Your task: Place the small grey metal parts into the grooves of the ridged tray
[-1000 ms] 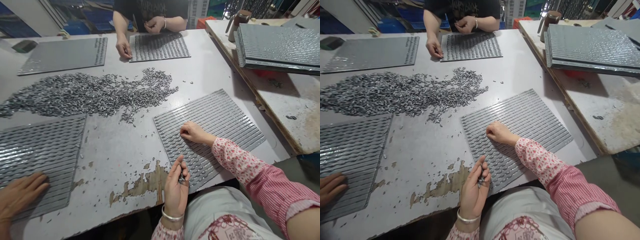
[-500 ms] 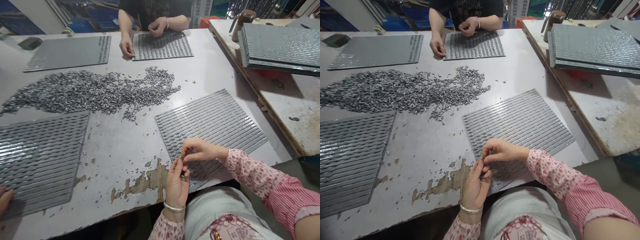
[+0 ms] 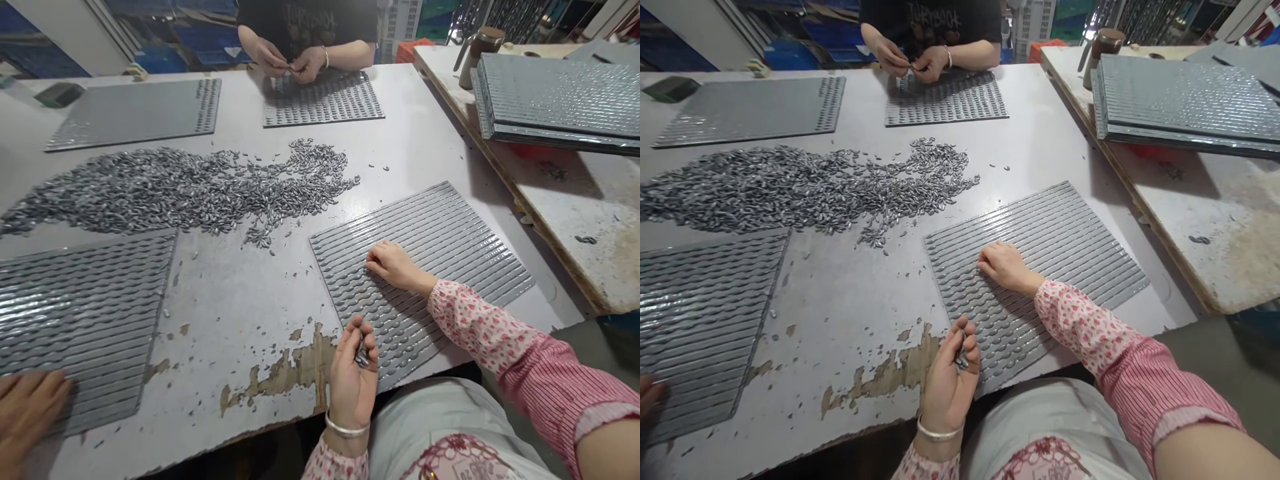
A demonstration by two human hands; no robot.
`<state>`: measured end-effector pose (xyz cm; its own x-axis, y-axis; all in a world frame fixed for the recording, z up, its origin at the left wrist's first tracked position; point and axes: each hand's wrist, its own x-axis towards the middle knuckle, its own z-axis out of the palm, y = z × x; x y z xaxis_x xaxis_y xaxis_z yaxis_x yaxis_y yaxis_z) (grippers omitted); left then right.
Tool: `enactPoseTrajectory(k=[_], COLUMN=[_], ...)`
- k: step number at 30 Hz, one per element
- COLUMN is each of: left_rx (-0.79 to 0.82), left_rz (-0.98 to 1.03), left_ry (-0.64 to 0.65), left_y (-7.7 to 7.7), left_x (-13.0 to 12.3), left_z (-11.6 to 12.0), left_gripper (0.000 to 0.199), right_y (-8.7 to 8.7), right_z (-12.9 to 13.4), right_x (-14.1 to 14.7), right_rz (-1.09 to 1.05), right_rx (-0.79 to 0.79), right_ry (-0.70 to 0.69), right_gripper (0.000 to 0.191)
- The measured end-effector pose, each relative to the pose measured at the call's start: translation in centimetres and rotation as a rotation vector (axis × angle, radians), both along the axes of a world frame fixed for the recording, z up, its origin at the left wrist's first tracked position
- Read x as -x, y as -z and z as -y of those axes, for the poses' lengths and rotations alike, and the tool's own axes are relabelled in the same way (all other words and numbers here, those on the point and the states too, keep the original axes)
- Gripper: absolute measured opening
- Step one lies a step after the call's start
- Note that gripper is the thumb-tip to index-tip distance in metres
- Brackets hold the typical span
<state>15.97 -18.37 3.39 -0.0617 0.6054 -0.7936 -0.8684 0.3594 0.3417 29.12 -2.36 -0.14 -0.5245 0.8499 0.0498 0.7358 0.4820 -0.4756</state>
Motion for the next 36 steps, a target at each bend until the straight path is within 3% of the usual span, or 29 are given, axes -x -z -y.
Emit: enactPoseTrajectory(k=[8,13,16,19,24,28,32,36], left_rx=[0.032,-0.033,-0.093,-0.167,-0.215,-0.185,-0.059,-0.056], left_rz=[-0.017,0.03,0.065,0.057,0.039,0.029,-0.017,0.043], left_ry=[0.012,0.002,-0.003,-0.007,-0.033,-0.025,-0.017,-0.046], left_y=[0.5,0.3,0.2,0.4,0.9,0.7,0.6,0.6], left_x=[-0.2,0.1,0.3,0.2,0.0,0.6,1.5,2.1], left_z=[0.1,-0.2,-0.1,-0.1,0.0,0.0,-0.3,-0.3], left_gripper=[0.019,0.022,0.027,0.03,0.031,0.027,0.023,0.016], right_y=[0.2,-0.4,-1.7,-3.5,-4.3,-3.4,-2.0,-0.6], right_z=[-0.7,0.2,2.0,3.9,5.0,4.4,2.6,0.0], right_x=[0.7,0.5,0.4,0.6,1.3,1.5,2.0,2.9], right_rz=[0.146,-0.038,-0.263,-0.305,-0.254,-0.436,-0.625,-0.612], right_rx=[-0.011,0.003,0.113,0.168,0.168,0.301,0.535,0.467], right_ry=[0.036,0.046,-0.189,-0.487,-0.6,-0.519,-0.211,-0.004], right_gripper=[0.011,0.01,0.014,0.018,0.017,0.017,0.021,0.015])
